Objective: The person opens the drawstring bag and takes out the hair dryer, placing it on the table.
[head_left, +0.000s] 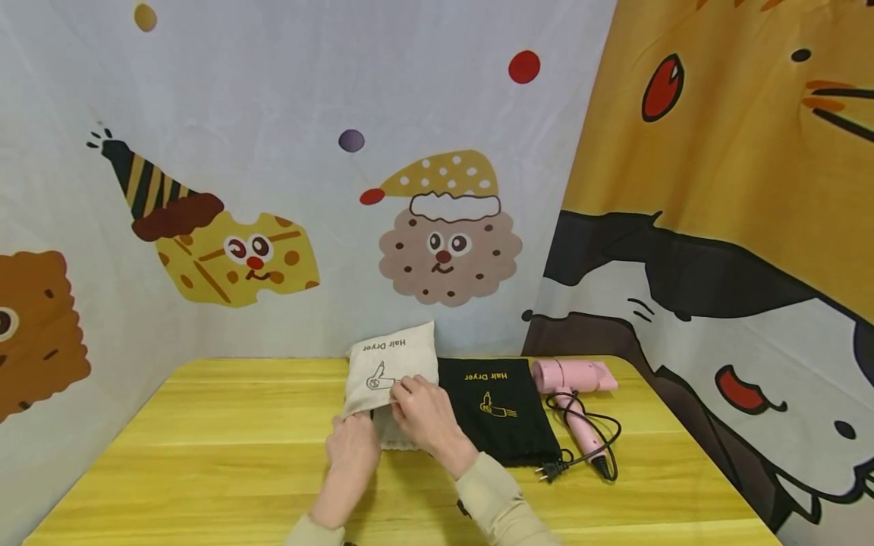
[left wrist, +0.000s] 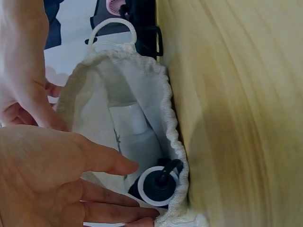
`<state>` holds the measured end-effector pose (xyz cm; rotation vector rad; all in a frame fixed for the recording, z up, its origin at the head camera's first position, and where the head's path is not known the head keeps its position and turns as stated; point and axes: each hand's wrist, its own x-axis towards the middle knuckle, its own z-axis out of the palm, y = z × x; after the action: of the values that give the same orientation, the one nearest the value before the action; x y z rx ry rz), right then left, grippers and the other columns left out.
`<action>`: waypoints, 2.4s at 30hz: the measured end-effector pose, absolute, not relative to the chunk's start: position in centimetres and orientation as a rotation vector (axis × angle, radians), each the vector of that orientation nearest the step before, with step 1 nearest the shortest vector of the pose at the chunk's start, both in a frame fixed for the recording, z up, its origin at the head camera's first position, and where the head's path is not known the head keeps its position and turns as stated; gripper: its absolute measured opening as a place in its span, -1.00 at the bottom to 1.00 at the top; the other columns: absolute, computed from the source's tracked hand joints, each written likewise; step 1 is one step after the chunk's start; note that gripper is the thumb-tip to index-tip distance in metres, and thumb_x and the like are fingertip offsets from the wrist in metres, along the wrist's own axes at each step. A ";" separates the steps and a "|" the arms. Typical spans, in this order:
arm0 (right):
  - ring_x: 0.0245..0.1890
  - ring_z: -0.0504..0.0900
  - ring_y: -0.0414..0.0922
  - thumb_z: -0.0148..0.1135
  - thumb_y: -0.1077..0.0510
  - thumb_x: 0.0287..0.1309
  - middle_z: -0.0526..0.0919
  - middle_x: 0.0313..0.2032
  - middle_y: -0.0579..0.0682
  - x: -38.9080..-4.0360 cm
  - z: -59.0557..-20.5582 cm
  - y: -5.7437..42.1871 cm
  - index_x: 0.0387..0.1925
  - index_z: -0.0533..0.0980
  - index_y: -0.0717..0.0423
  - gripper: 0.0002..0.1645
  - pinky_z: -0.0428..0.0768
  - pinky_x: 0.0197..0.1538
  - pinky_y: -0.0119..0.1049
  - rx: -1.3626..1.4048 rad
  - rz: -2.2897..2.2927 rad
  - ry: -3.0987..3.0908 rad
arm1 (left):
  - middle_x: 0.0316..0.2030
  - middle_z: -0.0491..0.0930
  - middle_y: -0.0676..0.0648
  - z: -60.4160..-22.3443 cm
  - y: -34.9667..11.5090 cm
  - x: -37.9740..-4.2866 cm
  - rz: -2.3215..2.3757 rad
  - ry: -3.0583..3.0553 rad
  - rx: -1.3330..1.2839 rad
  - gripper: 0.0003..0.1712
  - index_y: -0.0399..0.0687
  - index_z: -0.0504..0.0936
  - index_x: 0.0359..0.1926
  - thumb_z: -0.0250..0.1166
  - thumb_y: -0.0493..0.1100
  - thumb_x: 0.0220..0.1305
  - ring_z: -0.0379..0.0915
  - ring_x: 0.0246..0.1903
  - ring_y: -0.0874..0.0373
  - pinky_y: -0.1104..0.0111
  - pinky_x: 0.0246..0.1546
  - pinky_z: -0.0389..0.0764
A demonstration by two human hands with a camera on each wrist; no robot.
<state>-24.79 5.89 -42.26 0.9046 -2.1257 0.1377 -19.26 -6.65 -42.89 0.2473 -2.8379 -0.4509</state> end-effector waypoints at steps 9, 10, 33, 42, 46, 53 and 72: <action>-0.49 0.46 -0.27 0.36 0.10 0.03 0.54 -0.47 -0.23 -24.7 -42.6 6.4 -0.47 0.52 -0.11 -0.87 0.45 -0.45 -0.48 0.975 0.138 -2.217 | -0.54 0.54 -0.31 -43.8 -8.5 -20.8 -0.570 -2.806 0.252 -0.83 -0.31 0.55 -0.61 0.24 -0.28 0.01 0.47 -0.48 -0.14 0.07 -0.62 0.54; -0.49 0.46 -0.27 0.36 0.08 0.04 0.55 -0.46 -0.22 -24.7 -42.6 6.5 -0.46 0.53 -0.11 -0.89 0.45 -0.44 -0.48 0.986 0.139 -2.240 | -0.57 0.53 -0.29 -43.8 -8.8 -20.9 -0.588 -2.808 0.244 -0.80 -0.29 0.53 -0.64 0.26 -0.26 0.01 0.46 -0.52 -0.11 0.09 -0.65 0.52; -0.25 0.55 -0.10 0.25 0.14 0.16 0.55 -0.10 -0.04 -25.3 -44.3 9.0 -0.20 0.56 0.00 -0.85 0.51 -0.39 -0.37 0.904 0.173 -2.765 | -0.55 0.50 -0.15 -44.3 -9.6 -22.8 -0.663 -2.876 0.338 -0.55 -0.16 0.36 -0.63 0.45 0.00 -0.10 0.46 -0.52 -0.03 0.21 -0.60 0.43; -0.37 0.49 -0.17 0.18 0.12 0.21 0.56 -0.18 -0.05 -25.5 -44.3 8.9 -0.08 0.58 -0.04 -0.76 0.41 -0.45 -0.37 0.861 0.164 -3.003 | -0.65 0.40 -0.10 -44.2 -9.8 -22.4 -0.668 -2.876 0.336 -0.54 -0.19 0.39 -0.57 0.47 0.00 -0.11 0.33 -0.61 0.08 0.35 -0.68 0.30; -0.37 0.48 -0.19 0.21 0.07 0.19 0.55 -0.17 -0.05 -25.5 -44.2 8.8 -0.06 0.58 -0.06 -0.73 0.41 -0.43 -0.36 0.858 0.141 -3.040 | -0.66 0.37 -0.08 -44.1 -10.1 -22.1 -0.666 -2.877 0.328 -0.54 -0.17 0.38 -0.58 0.48 0.00 -0.11 0.28 -0.63 0.11 0.37 -0.68 0.28; -0.30 0.56 -0.17 0.27 0.01 0.15 0.58 -0.14 -0.07 -25.5 -44.3 8.7 -0.06 0.59 -0.11 -0.71 0.50 -0.37 -0.31 0.848 0.074 -3.041 | -0.67 0.39 -0.09 -43.7 -10.6 -21.7 -0.677 -2.876 0.331 -0.51 -0.16 0.39 -0.60 0.48 0.05 -0.12 0.31 -0.62 0.08 0.32 -0.68 0.31; -0.31 0.53 -0.19 0.26 -0.01 0.16 0.57 -0.13 -0.11 -25.3 -44.2 8.9 0.02 0.56 -0.20 -0.64 0.43 -0.41 -0.35 0.857 0.100 -3.052 | -0.60 0.45 -0.10 -42.9 -12.4 -20.2 -0.695 -2.942 0.205 -0.52 -0.26 0.48 -0.46 0.50 0.01 -0.18 0.35 -0.60 0.07 0.34 -0.66 0.35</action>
<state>-25.33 8.94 -44.22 0.8571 -3.0519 0.0997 -20.19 -12.36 -42.90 0.2047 -2.9415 -0.6953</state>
